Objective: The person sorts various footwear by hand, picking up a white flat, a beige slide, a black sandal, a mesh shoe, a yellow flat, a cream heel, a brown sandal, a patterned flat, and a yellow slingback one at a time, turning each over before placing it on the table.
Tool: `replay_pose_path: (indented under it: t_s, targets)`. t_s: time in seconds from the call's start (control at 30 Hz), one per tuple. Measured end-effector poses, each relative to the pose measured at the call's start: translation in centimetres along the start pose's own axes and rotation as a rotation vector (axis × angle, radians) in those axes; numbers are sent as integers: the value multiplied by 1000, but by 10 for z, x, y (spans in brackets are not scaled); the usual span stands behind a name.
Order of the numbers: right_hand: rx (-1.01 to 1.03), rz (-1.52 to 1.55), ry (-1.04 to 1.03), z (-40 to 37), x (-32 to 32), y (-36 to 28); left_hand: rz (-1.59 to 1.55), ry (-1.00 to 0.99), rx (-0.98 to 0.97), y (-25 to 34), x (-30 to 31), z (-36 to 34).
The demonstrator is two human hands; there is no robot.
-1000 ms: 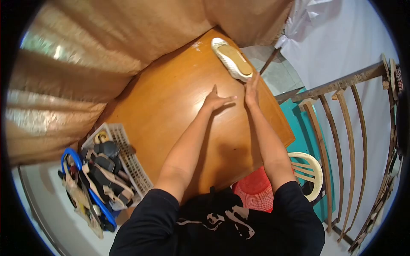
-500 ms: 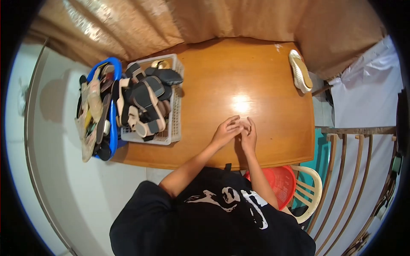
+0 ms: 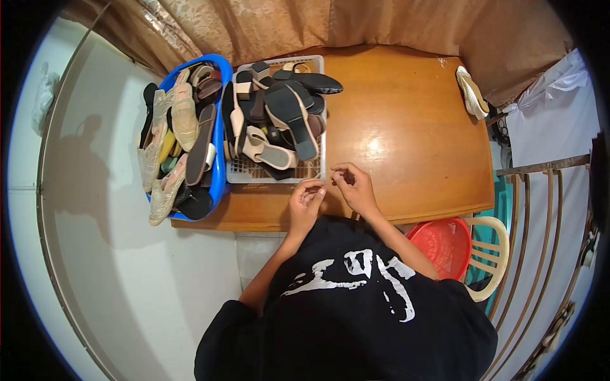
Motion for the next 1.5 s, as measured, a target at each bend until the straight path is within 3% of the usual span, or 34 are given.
replay_pose_path:
  t_s: [0.13,0.4,0.63,0.77,0.97,1.07,1.2,1.27,1.5]
  targets:
    - [83,-42,49,17,-41,-5,-40,76,-23,7,59,5]
    - [59,9,197,14,-83,-5,-33,104,-31,5,130,9]
    - [99,-337,384,31,-95,-12,7,63,-2,8,145,11]
    - [218,-478,245,57,-85,6,4,64,3,8,138,12]
    - [43,-179,170,55,-80,-5,-22,123,45,2,120,-3]
    - [79,-4,128,58,-69,1,-34,179,68,2,108,-13]
    - [-47,356,-39,41,-68,-44,-21,174,45,-6,103,-17]
    - [-194,629,-201,29,-72,-62,-78,158,-120,7,98,-13]
    - [-136,523,-461,2,-106,-79,-297,296,-399,93,81,8]
Point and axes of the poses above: each hand's wrist, its own z-axis towards the middle knuckle, its own x-axis out of the back of the hand, y = z × x, the point moved 2 cm from there along z, towards the middle knuckle, and after that the axes turned 4 degrees about z, right-handed, at the moved point
